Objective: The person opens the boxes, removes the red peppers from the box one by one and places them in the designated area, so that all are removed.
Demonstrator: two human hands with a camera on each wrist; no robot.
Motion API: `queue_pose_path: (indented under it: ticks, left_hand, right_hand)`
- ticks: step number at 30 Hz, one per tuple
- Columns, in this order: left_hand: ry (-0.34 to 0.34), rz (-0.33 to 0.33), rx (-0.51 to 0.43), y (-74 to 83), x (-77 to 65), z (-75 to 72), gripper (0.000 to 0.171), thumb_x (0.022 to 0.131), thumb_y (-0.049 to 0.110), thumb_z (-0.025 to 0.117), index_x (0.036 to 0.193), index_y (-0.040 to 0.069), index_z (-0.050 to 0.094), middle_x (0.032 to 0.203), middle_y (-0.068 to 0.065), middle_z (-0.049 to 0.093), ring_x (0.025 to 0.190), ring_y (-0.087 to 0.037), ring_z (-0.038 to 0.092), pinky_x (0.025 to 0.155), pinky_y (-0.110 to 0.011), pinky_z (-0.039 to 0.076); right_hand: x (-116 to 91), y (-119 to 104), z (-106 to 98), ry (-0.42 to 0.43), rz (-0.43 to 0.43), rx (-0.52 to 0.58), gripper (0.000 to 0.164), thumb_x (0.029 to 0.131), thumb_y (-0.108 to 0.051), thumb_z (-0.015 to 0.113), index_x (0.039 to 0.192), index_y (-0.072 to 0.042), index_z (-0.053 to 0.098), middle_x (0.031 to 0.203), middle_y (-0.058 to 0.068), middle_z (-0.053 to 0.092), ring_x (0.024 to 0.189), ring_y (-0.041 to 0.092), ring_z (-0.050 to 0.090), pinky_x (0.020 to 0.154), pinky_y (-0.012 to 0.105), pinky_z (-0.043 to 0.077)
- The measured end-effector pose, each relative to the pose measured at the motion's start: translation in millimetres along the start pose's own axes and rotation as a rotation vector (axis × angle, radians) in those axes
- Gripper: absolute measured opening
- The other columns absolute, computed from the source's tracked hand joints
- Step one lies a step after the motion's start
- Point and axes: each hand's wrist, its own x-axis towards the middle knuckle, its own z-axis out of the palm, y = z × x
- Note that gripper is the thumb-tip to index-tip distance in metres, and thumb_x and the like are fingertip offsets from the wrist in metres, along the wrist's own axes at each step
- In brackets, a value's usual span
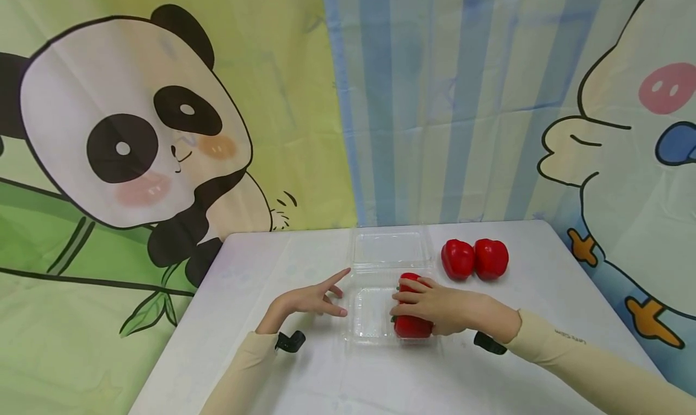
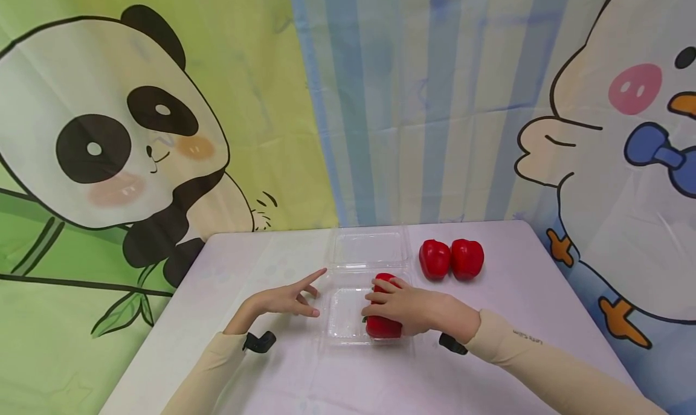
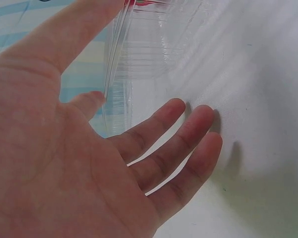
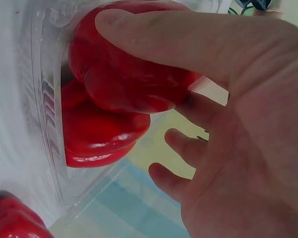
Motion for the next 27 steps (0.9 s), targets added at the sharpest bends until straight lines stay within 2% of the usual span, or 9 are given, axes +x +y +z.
queue_pose_path:
  ticks: [9, 12, 19, 27]
  left_hand:
    - [-0.007, 0.005, -0.012, -2.4, 1.2, -0.1, 0.103, 0.088, 0.045, 0.076, 0.161, 0.041, 0.003, 0.146, -0.014, 0.047, 0.108, -0.019, 0.063, 0.088, -0.038, 0.050]
    - [-0.008, 0.004, -0.013, -2.6, 1.3, -0.3, 0.103, 0.088, 0.045, 0.076, 0.161, 0.041, 0.003, 0.146, -0.013, 0.047, 0.109, -0.019, 0.063, 0.088, -0.038, 0.050]
    - [-0.006, 0.002, -0.009, -3.0, 2.1, 0.1, 0.103, 0.088, 0.044, 0.076, 0.160, 0.043, 0.003, 0.146, -0.013, 0.047, 0.111, -0.020, 0.062, 0.089, -0.039, 0.051]
    - [-0.011, 0.008, -0.016, -6.7, 4.4, 0.3, 0.103, 0.088, 0.044, 0.076, 0.160, 0.043, 0.003, 0.145, -0.013, 0.047, 0.109, -0.019, 0.063, 0.087, -0.040, 0.051]
  right_hand:
    - [-2.8, 0.8, -5.0, 0.031, -0.017, -0.011, 0.088, 0.072, -0.018, 0.090, 0.146, -0.035, 0.045, 0.154, 0.000, 0.045, 0.147, 0.031, 0.030, 0.109, 0.055, 0.043]
    - [-4.0, 1.5, -5.6, 0.047, -0.023, -0.016, 0.088, 0.072, -0.020, 0.090, 0.146, -0.035, 0.045, 0.153, 0.000, 0.046, 0.146, 0.031, 0.031, 0.108, 0.055, 0.044]
    - [-9.8, 1.8, -9.3, 0.083, 0.010, 0.053, 0.093, 0.068, -0.018, 0.092, 0.147, -0.034, 0.045, 0.151, 0.001, 0.047, 0.146, 0.033, 0.031, 0.101, 0.052, 0.051]
    - [-19.2, 5.4, -9.5, 0.170, 0.028, 0.081, 0.096, 0.069, -0.025, 0.092, 0.150, -0.033, 0.042, 0.150, 0.005, 0.047, 0.144, 0.033, 0.034, 0.105, 0.057, 0.046]
